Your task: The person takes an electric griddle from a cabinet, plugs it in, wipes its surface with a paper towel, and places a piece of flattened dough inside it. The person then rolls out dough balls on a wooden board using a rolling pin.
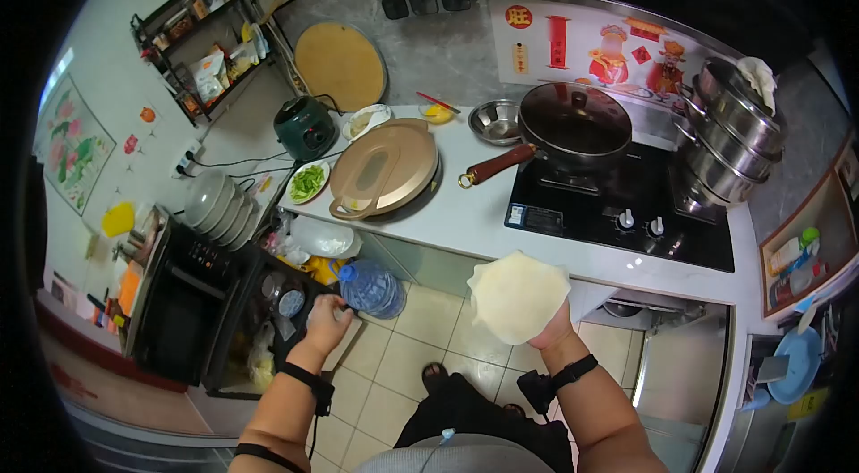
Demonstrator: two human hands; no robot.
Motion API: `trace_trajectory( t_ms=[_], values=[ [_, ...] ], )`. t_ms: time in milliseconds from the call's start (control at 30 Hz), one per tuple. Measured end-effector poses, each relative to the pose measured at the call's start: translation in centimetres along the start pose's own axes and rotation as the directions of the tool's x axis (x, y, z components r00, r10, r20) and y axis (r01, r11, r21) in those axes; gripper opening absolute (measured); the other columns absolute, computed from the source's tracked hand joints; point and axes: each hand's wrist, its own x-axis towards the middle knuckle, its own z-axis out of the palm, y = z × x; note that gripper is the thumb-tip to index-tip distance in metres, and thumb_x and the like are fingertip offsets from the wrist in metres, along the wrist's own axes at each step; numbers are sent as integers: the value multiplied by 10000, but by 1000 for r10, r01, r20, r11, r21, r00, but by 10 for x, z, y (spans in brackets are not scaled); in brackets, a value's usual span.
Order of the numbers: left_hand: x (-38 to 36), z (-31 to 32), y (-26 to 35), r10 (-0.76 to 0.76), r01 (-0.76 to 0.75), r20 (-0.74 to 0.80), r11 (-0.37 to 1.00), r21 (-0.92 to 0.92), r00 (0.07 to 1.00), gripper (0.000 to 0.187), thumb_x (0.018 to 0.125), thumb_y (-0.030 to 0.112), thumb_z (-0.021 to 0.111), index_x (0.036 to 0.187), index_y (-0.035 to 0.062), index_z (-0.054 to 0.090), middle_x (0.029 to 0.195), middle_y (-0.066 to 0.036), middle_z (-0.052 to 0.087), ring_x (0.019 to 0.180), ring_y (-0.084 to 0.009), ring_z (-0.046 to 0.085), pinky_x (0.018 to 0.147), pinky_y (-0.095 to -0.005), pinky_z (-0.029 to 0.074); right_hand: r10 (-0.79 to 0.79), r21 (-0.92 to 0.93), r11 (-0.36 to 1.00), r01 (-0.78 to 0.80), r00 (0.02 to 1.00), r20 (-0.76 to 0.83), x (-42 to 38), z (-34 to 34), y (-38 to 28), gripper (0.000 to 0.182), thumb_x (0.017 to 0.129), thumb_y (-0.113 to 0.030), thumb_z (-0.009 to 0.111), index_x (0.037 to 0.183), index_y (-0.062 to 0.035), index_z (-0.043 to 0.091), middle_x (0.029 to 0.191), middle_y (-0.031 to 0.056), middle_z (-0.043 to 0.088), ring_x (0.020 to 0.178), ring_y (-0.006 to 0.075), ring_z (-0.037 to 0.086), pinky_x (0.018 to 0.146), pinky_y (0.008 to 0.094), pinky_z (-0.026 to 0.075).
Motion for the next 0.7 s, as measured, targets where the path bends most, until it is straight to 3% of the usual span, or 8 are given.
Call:
trace_trajectory(
  t_ms=[33, 200, 267, 400, 433, 533, 633, 700],
  values=[
    [21, -10, 9, 231, -200, -103, 948, 249, 967, 298, 662, 113, 682, 908, 21, 541, 892, -170, 539, 830, -321, 546, 750, -387, 452, 6, 11, 1000, -6, 1000, -18, 11, 2, 0, 499, 878, -437, 360, 1200, -78, 487, 1224, 145, 507, 1119, 343, 484, 940, 501, 387],
    [140, -27, 10, 294, -244, -79, 893, 379, 953, 427, 604, 90, 725, 982, 28, 538, 1003, -174, 493, 980, -332, 474, 850, -390, 403, 4, 29, 1000, -2, 998, -62, 66, 0, 12, 518, 881, -447, 340, 1219, -76, 471, 1264, 160, 471, 1152, 361, 453, 965, 520, 355],
    [183, -27, -6, 329, -301, 24, 826, 476, 944, 416, 599, 126, 720, 976, 56, 558, 1028, -156, 494, 1002, -307, 468, 913, -449, 364, -1, -102, 995, -15, 989, -150, 82, 4, 20, 574, 874, -494, 329, 1246, -73, 446, 1303, 166, 434, 1184, 370, 422, 986, 522, 329],
    [247, -27, -48, 440, -542, 317, 699, 466, 840, 292, 666, 165, 639, 942, 96, 570, 1024, -73, 536, 1001, -259, 491, 993, -578, 243, -46, -111, 993, 34, 993, -109, 109, 21, 39, 597, 883, -511, 311, 1276, -76, 422, 1308, 152, 436, 1187, 359, 423, 990, 530, 317],
    [262, -26, -58, 445, -550, 323, 697, 461, 835, 292, 666, 165, 639, 942, 96, 570, 1024, -73, 536, 1001, -259, 491, 993, -578, 243, -60, -88, 995, 44, 979, -194, 116, 16, 42, 634, 869, -545, 308, 1277, -72, 419, 1311, 163, 428, 1190, 366, 418, 991, 526, 318],
    [287, -30, -69, 581, -786, 549, 553, 274, 601, 152, 729, 160, 555, 870, 117, 593, 887, -11, 566, 962, -184, 531, 1038, -539, 189, -67, -60, 997, 51, 949, -309, 141, 23, 59, 659, 859, -571, 311, 1276, -73, 424, 1298, 165, 442, 1185, 366, 425, 988, 527, 321],
    [308, -54, -58, 663, -854, 555, 480, 200, 502, 130, 736, 158, 547, 848, 123, 600, 887, 0, 579, 966, -169, 535, 1043, -537, 181, -50, -64, 997, 31, 947, -319, 168, 29, 67, 642, 864, -557, 322, 1276, -76, 430, 1286, 166, 456, 1183, 364, 430, 987, 533, 320],
    [332, -88, -30, 734, -838, 406, 479, 261, 545, 81, 747, 174, 560, 803, 133, 602, 802, -5, 576, 924, -171, 547, 1036, -539, 190, -32, -61, 998, 13, 943, -331, 183, 31, 67, 637, 863, -550, 328, 1276, -75, 429, 1290, 178, 448, 1187, 370, 423, 989, 533, 316]
  ],
)
